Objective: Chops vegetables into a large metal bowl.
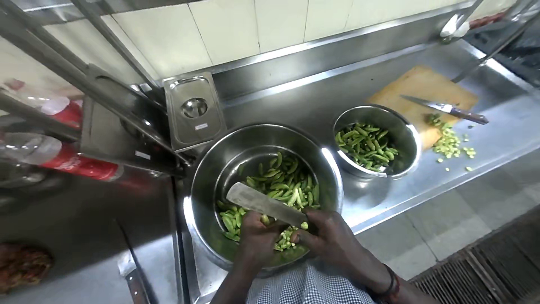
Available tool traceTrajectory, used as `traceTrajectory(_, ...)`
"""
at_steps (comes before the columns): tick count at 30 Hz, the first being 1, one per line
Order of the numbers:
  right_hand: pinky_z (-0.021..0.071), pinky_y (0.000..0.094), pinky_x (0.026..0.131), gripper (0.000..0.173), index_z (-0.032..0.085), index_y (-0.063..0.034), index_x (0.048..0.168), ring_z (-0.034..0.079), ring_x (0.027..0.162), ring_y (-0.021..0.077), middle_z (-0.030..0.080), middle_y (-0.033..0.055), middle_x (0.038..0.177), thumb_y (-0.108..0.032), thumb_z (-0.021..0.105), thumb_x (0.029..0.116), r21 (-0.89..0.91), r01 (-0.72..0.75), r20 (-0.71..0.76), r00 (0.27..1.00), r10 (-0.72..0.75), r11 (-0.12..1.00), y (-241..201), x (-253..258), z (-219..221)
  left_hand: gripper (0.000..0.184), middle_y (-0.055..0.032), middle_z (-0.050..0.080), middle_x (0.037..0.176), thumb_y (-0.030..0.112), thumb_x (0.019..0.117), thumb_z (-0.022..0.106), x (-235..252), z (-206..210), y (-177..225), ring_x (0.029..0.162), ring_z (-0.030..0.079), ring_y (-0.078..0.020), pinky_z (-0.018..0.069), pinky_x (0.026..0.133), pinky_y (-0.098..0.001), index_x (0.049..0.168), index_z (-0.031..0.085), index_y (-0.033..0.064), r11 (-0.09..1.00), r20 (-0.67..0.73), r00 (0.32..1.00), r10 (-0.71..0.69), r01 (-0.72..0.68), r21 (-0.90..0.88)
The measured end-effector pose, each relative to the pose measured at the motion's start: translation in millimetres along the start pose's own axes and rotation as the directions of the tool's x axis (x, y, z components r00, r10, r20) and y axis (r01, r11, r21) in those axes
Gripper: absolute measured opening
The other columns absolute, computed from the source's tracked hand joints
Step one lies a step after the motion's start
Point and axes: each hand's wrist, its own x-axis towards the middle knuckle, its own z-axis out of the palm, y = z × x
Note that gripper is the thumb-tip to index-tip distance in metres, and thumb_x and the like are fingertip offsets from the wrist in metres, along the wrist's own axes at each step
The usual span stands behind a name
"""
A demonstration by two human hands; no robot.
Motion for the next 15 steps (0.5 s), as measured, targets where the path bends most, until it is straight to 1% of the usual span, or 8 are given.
traceTrajectory(1,0.0481,0.0299,0.049,0.051,0.064,-0.0173,0.086,0.053,0.054,0.0062,0.052,-0.0068,0.063,-0.067,0.055,0.0949,-0.003,0.014,-0.029,0.999,-0.014,1.000,1,0,-1,0.025,-0.0114,0.071,0.088,-0.001,0.0817,0.079,1,-2,1,0.064,0.062,-0.0166,0.0534,0.055,-0.0300,0.104,0.073,0.0077,0.991,-0.015,0.997,-0.080,0.078,-0.107)
traceTrajectory(3,0.0445,0.0316,0.047,0.055,0.062,-0.0174,0.086,0.049,0.051,0.0082,0.048,-0.0058,0.060,-0.066,0.040,0.1018,-0.004,0.014,-0.077,0.997,-0.014,1.000,2,2,-3,0.019,-0.0111,0.064,0.084,0.001,0.0864,0.074,3,-6,4,0.054,0.050,-0.0123,0.0437,0.046,-0.0248,0.104,0.069,0.0079,0.922,0.011,0.973,-0.230,0.222,-0.316)
traceTrajectory(4,0.0441,0.0314,0.047,0.054,0.061,-0.0176,0.086,0.049,0.051,0.0084,0.047,-0.0056,0.061,-0.063,0.039,0.1035,-0.005,0.014,-0.088,0.996,-0.015,1.000,2,2,-4,0.016,-0.0100,0.061,0.083,0.003,0.0889,0.072,3,-8,5,0.051,0.047,-0.0100,0.0413,0.044,-0.0227,0.104,0.068,0.0081,0.875,0.043,0.959,-0.279,0.272,-0.401)
traceTrajectory(6,0.0503,0.0299,0.051,0.041,0.063,-0.0164,0.095,0.055,0.057,0.0073,0.056,-0.0056,0.068,-0.056,0.057,0.0993,0.006,0.016,-0.074,0.997,-0.015,1.000,3,1,-4,0.011,-0.0093,0.062,0.083,0.006,0.0931,0.068,3,-10,4,0.050,0.045,-0.0073,0.0381,0.043,-0.0202,0.104,0.068,0.0087,0.801,0.100,0.940,-0.327,0.331,-0.499)
traceTrajectory(8,0.0547,0.0280,0.057,0.043,0.063,-0.0163,0.100,0.060,0.064,0.0055,0.061,-0.0058,0.076,-0.056,0.073,0.0882,0.010,-0.001,-0.050,0.999,0.002,1.000,0,1,-2,0.009,-0.0074,0.062,0.082,0.010,0.0953,0.067,2,-8,4,0.050,0.045,-0.0059,0.0376,0.042,-0.0191,0.104,0.068,0.0102,0.755,0.136,0.921,-0.366,0.379,-0.535)
traceTrajectory(9,0.0554,0.0277,0.058,0.045,0.064,-0.0160,0.100,0.061,0.066,0.0050,0.062,-0.0056,0.078,-0.056,0.077,0.0841,-0.004,0.006,-0.058,0.998,-0.007,1.000,-1,1,0,0.009,-0.0063,0.060,0.078,0.010,0.0957,0.066,1,-5,3,0.050,0.045,-0.0059,0.0385,0.042,-0.0191,0.104,0.068,0.0103,0.731,0.146,0.911,-0.386,0.399,-0.553)
traceTrajectory(11,0.0544,0.0279,0.057,0.046,0.064,-0.0159,0.095,0.060,0.065,0.0052,0.061,-0.0052,0.077,-0.057,0.079,0.0803,-0.051,0.038,-0.082,0.996,-0.042,0.998,-3,1,5,0.007,-0.0053,0.057,0.071,0.007,0.0962,0.064,-1,0,3,0.048,0.047,-0.0063,0.0405,0.042,-0.0194,0.102,0.066,0.0093,0.691,0.158,0.893,-0.422,0.429,-0.582)
traceTrajectory(15,0.0497,0.0256,0.052,0.043,0.061,-0.0151,0.087,0.056,0.059,0.0054,0.057,-0.0051,0.070,-0.055,0.077,0.0837,-0.119,0.089,-0.126,0.987,-0.104,0.989,-7,3,9,0.006,-0.0046,0.055,0.065,0.003,0.0930,0.065,-7,10,0,0.048,0.049,-0.0071,0.0437,0.044,-0.0205,0.095,0.063,0.0082,0.621,0.196,0.862,-0.467,0.478,-0.621)
